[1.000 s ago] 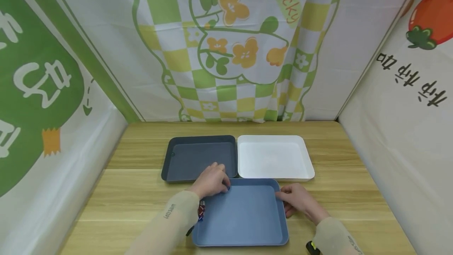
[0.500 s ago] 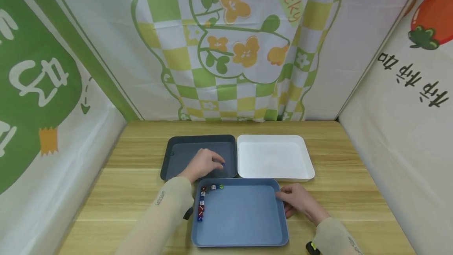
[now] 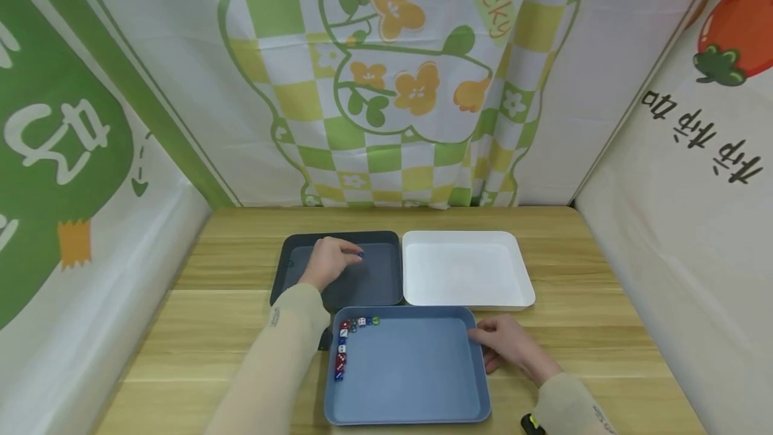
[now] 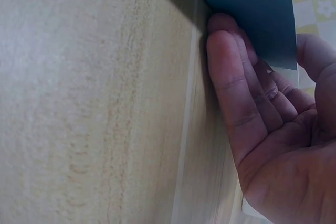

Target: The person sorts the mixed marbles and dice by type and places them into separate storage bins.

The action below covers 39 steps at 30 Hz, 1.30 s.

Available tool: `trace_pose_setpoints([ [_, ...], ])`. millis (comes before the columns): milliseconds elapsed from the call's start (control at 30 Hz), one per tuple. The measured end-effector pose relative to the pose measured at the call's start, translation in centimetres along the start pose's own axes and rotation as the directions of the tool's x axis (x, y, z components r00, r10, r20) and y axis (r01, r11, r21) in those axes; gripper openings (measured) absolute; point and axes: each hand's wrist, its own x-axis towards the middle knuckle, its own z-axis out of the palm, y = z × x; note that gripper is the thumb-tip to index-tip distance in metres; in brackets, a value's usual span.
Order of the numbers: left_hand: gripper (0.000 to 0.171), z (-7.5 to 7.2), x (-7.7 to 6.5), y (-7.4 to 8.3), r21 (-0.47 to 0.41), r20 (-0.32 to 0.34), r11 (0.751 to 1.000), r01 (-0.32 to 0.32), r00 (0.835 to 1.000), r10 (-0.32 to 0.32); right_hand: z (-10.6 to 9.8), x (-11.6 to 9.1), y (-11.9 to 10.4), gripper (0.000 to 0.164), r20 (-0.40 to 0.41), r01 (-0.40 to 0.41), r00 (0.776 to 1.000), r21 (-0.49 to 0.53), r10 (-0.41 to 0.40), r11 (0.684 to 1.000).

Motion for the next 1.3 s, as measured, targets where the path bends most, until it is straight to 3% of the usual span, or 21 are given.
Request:
trace_pose_setpoints([
  [200, 0.02, -0.3, 0.9, -1.0, 0.0, -0.055, 1.0, 0.02, 0.998, -0.02, -0.1, 0.0, 0.1, 0.031, 0.006, -0.004, 1.0, 0.014, 0.004, 1.0],
  [433, 0.018, 0.4, 1.7, -2.2, -0.076, -0.079, 0.996, 0.054, 0.995, -0.06, 0.0, 0.2, 0.2, 0.031, 0.003, -0.014, 1.0, 0.005, 0.014, 1.0],
  [667, 0.019, 1.3, 2.2, -2.9, -0.088, -0.111, 0.993, 0.085, 0.989, -0.094, 0.0, 0.1, 0.3, 0.03, -0.008, -0.01, 1.0, 0.008, 0.01, 1.0],
  [1300, 0.019, 2.6, 3.0, -3.7, -0.115, -0.126, 0.982, 0.15, 0.978, -0.164, -0.1, 0.0, 0.1, 0.029, -0.001, -0.007, 1.0, 0.01, 0.007, 1.0],
])
